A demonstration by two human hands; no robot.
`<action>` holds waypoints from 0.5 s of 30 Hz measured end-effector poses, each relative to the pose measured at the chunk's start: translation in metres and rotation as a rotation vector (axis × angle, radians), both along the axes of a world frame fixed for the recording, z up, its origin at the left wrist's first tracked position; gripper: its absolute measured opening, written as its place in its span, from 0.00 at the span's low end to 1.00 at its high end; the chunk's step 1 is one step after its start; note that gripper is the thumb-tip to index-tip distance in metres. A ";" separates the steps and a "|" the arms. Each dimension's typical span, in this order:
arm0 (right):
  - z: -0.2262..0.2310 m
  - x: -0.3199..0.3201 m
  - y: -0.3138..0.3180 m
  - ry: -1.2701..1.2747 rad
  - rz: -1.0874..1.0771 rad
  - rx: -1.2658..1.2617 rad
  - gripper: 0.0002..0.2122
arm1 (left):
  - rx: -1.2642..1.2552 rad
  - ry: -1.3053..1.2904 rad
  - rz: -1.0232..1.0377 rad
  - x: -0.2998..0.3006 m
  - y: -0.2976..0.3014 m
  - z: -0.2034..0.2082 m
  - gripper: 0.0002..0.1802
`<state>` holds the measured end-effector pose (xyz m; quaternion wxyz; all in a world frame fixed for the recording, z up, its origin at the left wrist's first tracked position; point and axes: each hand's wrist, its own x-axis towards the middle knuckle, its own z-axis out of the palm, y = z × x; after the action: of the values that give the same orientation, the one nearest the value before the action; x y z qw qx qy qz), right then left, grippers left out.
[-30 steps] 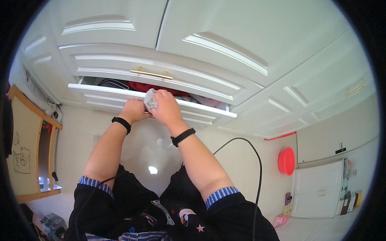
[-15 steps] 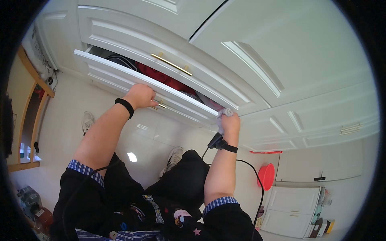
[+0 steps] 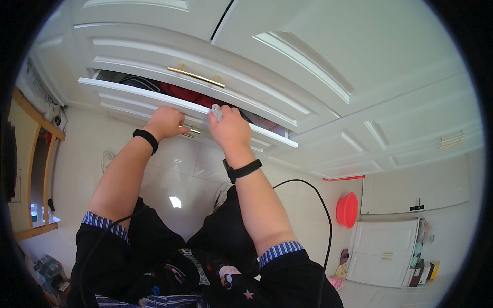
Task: The person wipes down the handles and surfaces of white drawers and a cabinet door with a cloth, then wipes the top of a desk after moving items aside.
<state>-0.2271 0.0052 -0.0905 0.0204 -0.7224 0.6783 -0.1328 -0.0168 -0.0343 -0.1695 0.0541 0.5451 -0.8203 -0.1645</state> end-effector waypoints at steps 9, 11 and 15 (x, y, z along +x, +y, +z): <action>0.011 -0.150 -0.002 0.169 -0.110 0.216 0.20 | -0.041 0.003 -0.005 0.006 -0.001 -0.008 0.24; 0.017 -0.196 0.001 0.119 -0.128 0.239 0.20 | -0.032 0.013 -0.002 0.004 -0.002 -0.008 0.23; 0.008 -0.230 0.004 0.084 -0.232 0.196 0.19 | -0.015 0.012 0.020 0.007 -0.005 -0.011 0.22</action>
<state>-0.4568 0.0091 -0.0828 0.0467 -0.6386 0.7672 -0.0371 -0.0097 -0.0391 -0.1807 0.0646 0.5519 -0.8157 -0.1609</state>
